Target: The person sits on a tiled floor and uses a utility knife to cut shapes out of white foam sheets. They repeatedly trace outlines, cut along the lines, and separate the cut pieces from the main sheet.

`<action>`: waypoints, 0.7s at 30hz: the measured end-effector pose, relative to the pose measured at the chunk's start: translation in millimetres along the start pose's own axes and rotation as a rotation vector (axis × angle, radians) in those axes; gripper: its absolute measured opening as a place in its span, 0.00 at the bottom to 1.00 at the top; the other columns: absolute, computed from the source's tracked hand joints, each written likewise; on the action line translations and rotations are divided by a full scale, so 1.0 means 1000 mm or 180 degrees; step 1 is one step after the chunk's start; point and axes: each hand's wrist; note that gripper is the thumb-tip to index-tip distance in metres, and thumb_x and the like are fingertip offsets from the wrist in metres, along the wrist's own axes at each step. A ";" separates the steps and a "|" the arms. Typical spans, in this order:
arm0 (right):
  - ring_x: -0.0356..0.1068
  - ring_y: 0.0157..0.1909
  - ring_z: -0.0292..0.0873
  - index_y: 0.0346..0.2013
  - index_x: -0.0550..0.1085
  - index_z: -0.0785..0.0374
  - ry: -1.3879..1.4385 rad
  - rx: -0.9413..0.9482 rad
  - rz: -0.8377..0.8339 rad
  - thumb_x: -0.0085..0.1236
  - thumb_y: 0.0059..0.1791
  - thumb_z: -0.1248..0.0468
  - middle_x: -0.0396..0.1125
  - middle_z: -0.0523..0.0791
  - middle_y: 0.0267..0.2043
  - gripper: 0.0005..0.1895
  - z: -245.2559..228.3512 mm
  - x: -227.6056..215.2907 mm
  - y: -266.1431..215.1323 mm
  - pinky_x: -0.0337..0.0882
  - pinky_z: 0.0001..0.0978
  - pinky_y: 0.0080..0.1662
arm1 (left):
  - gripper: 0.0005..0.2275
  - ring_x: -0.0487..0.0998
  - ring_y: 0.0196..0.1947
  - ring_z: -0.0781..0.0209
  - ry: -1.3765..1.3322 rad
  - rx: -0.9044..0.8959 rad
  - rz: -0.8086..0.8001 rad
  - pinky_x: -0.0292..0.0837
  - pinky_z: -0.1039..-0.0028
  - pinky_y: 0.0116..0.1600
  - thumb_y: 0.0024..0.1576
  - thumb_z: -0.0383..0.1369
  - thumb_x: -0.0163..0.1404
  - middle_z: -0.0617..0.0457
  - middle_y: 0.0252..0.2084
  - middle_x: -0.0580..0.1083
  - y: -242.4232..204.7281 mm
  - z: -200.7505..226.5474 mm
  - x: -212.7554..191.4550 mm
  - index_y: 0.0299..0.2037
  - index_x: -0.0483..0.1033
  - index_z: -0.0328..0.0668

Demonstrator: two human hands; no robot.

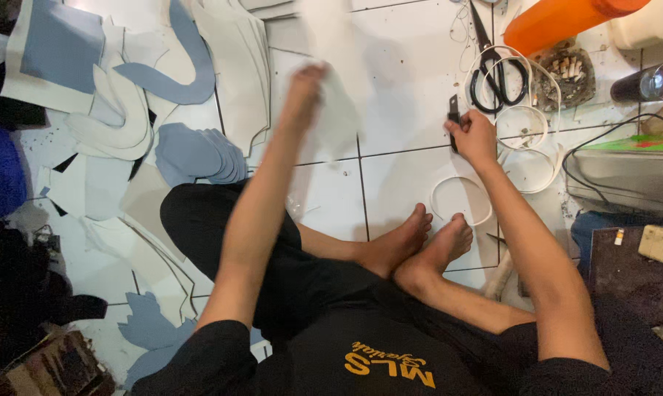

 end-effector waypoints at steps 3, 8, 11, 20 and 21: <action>0.63 0.40 0.61 0.37 0.64 0.66 0.0411 -0.0175 0.0304 0.55 0.52 0.56 0.64 0.56 0.34 0.15 -0.044 -0.011 -0.002 0.64 0.52 0.42 | 0.06 0.66 0.23 0.66 -0.0924 -0.0570 -0.0962 0.60 0.77 0.27 0.48 0.32 0.52 0.57 0.24 0.68 -0.030 -0.043 0.084 0.33 0.75 0.43; 0.71 0.21 0.47 0.45 0.58 0.66 0.2279 -0.0118 0.0141 0.47 0.56 0.62 0.69 0.52 0.29 0.11 -0.068 -0.001 0.032 0.76 0.33 0.21 | 0.17 0.79 0.41 0.46 0.1038 0.0090 -0.0515 0.76 0.62 0.41 0.52 0.45 0.53 0.45 0.36 0.77 -0.056 -0.085 0.131 0.42 0.78 0.39; 0.71 0.20 0.42 0.40 0.62 0.65 0.2635 -0.0073 -0.0069 0.46 0.55 0.62 0.70 0.52 0.26 0.09 -0.088 0.007 0.041 0.74 0.29 0.22 | 0.15 0.78 0.40 0.39 0.1487 0.0446 -0.0466 0.75 0.56 0.42 0.48 0.39 0.54 0.41 0.33 0.76 -0.084 -0.076 0.111 0.37 0.76 0.34; 0.70 0.44 0.32 0.40 0.73 0.61 0.4114 0.0835 -0.0637 0.53 0.46 0.62 0.72 0.41 0.43 0.10 -0.136 0.032 0.094 0.73 0.23 0.46 | 0.14 0.77 0.18 0.59 0.0519 -0.0804 -0.1276 0.72 0.76 0.26 0.52 0.37 0.54 0.54 0.21 0.69 -0.105 -0.034 0.060 0.38 0.71 0.33; 0.63 0.35 0.30 0.39 0.72 0.57 0.3750 0.0433 -0.0436 0.54 0.48 0.60 0.65 0.37 0.33 0.08 -0.134 0.028 0.100 0.64 0.21 0.39 | 0.10 0.77 0.22 0.60 0.1274 -0.0408 -0.1272 0.71 0.75 0.28 0.52 0.36 0.51 0.54 0.24 0.74 -0.102 -0.025 0.063 0.35 0.73 0.36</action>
Point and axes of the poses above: each hand's wrist, its own y-axis towards the middle knuckle, its own x-axis out of the palm, z = x × y
